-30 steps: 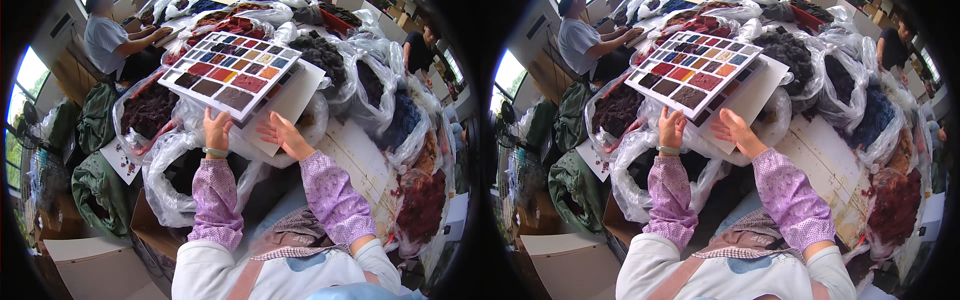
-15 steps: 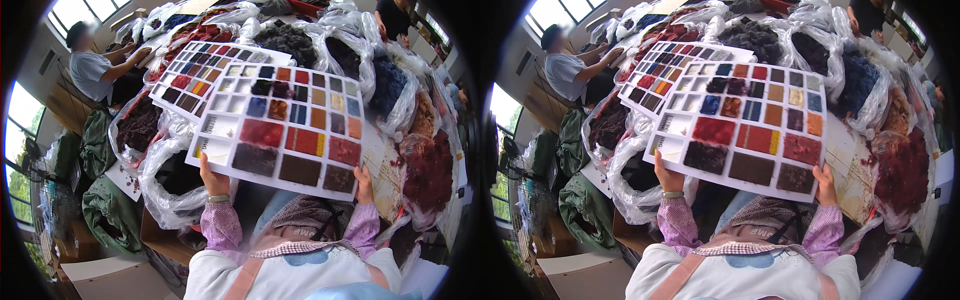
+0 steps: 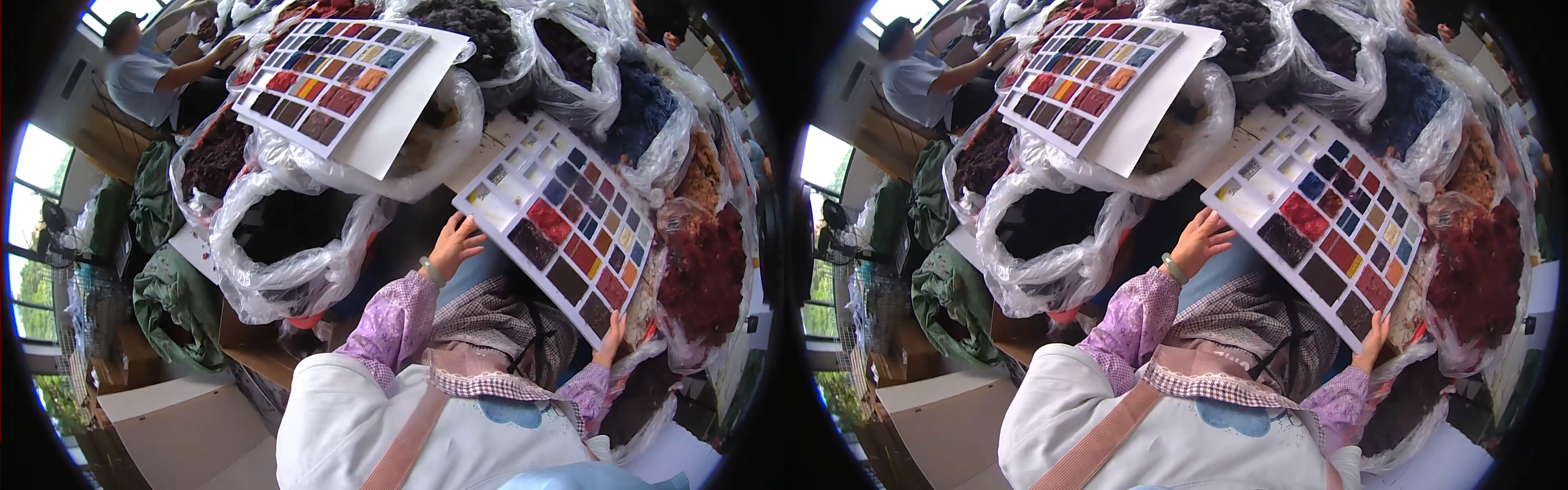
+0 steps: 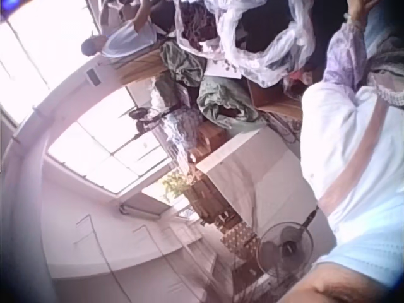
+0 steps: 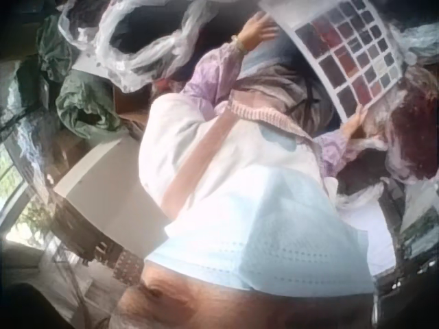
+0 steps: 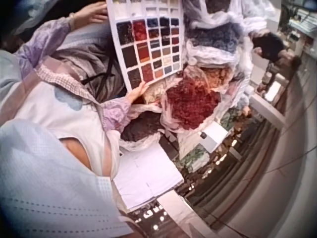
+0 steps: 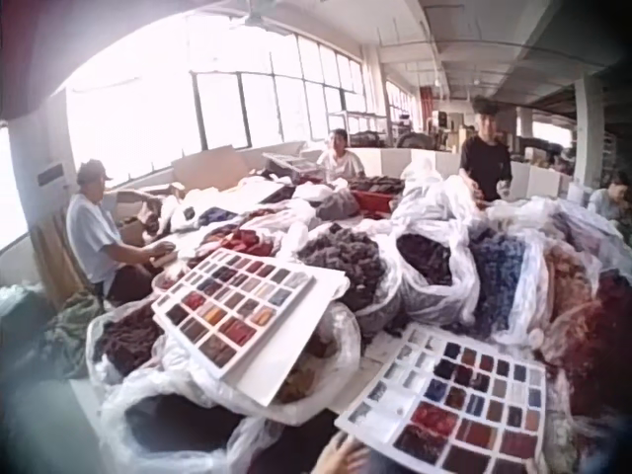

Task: Sorting dyed fibers into a color sample board.

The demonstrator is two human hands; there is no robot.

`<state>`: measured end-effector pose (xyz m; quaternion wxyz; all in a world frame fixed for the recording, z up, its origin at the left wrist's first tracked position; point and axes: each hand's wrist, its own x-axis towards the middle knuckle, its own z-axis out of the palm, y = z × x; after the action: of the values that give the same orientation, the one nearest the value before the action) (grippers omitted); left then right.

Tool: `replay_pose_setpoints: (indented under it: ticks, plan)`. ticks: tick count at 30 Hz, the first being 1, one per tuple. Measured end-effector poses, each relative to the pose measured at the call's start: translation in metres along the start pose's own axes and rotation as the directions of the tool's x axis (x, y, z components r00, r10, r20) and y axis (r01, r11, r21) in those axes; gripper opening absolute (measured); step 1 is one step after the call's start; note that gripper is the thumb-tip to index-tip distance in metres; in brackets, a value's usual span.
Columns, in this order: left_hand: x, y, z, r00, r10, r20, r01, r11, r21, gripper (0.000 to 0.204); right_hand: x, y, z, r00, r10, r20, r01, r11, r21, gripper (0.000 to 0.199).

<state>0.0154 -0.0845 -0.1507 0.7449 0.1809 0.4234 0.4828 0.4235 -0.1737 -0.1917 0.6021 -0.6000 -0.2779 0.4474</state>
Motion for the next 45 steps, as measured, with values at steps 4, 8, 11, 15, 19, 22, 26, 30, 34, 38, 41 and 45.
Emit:
replay_pose_setpoints:
  ticks: [4,8,11,15,19,22,26,30,34,38,41,45]
  plan:
    - [-0.052,0.031,-0.025,0.969,0.247,-0.025,-0.224,0.911,0.346,0.044,0.009,-0.009,0.044,0.953,0.043,-0.299,-0.143,0.937,-0.319,0.071]
    - [-0.091,0.074,-0.101,0.585,0.792,-0.173,-0.132,0.304,0.943,0.026,0.016,-0.017,0.038,0.964,-0.244,-0.105,0.113,0.734,-0.670,0.050]
    - [-0.107,0.112,-0.159,0.519,0.814,-0.261,0.286,0.122,0.950,0.027,0.019,-0.040,0.044,0.803,-0.586,0.110,0.299,0.236,-0.925,0.042]
    - [-0.052,0.133,-0.174,0.641,0.757,-0.126,0.279,-0.076,0.957,0.040,0.018,-0.071,0.048,0.848,-0.530,0.000,0.343,0.550,-0.761,0.036]
    - [-0.043,0.110,-0.193,0.650,0.739,-0.177,0.306,-0.040,0.951,0.031,-0.001,-0.072,0.104,0.900,-0.434,0.033,0.348,0.672,-0.654,0.032]
    - [-0.057,0.097,-0.181,0.584,0.793,-0.172,0.356,-0.060,0.933,0.021,-0.015,-0.070,0.119,0.901,-0.430,0.059,0.354,0.649,-0.673,0.025]
    - [-0.072,0.100,-0.188,0.451,0.858,-0.247,0.349,0.086,0.933,0.016,-0.024,-0.067,0.111,0.906,-0.419,0.064,0.340,0.629,-0.699,0.024]
    - [-0.074,0.117,-0.184,0.234,0.940,-0.249,0.324,0.166,0.932,0.015,-0.026,-0.073,0.103,0.909,-0.417,0.029,0.314,0.637,-0.704,0.024]
    - [-0.096,0.121,-0.169,-0.041,0.975,-0.220,0.193,0.224,0.955,0.019,-0.019,-0.080,0.115,0.884,-0.465,0.038,0.368,0.643,-0.672,0.023]
    - [-0.078,0.110,-0.113,0.008,0.965,-0.261,-0.024,0.261,0.965,0.022,-0.014,-0.075,0.112,0.884,-0.466,0.047,0.373,0.640,-0.672,0.021]
    - [-0.032,0.093,-0.056,0.254,0.955,-0.152,-0.247,0.216,0.944,0.022,-0.018,-0.073,0.086,0.805,-0.592,0.016,0.401,0.525,-0.750,0.020]
    - [0.015,0.084,0.008,0.349,0.916,0.197,-0.176,-0.143,0.974,0.021,-0.032,-0.090,0.036,0.809,-0.565,-0.165,0.253,0.587,-0.769,0.019]
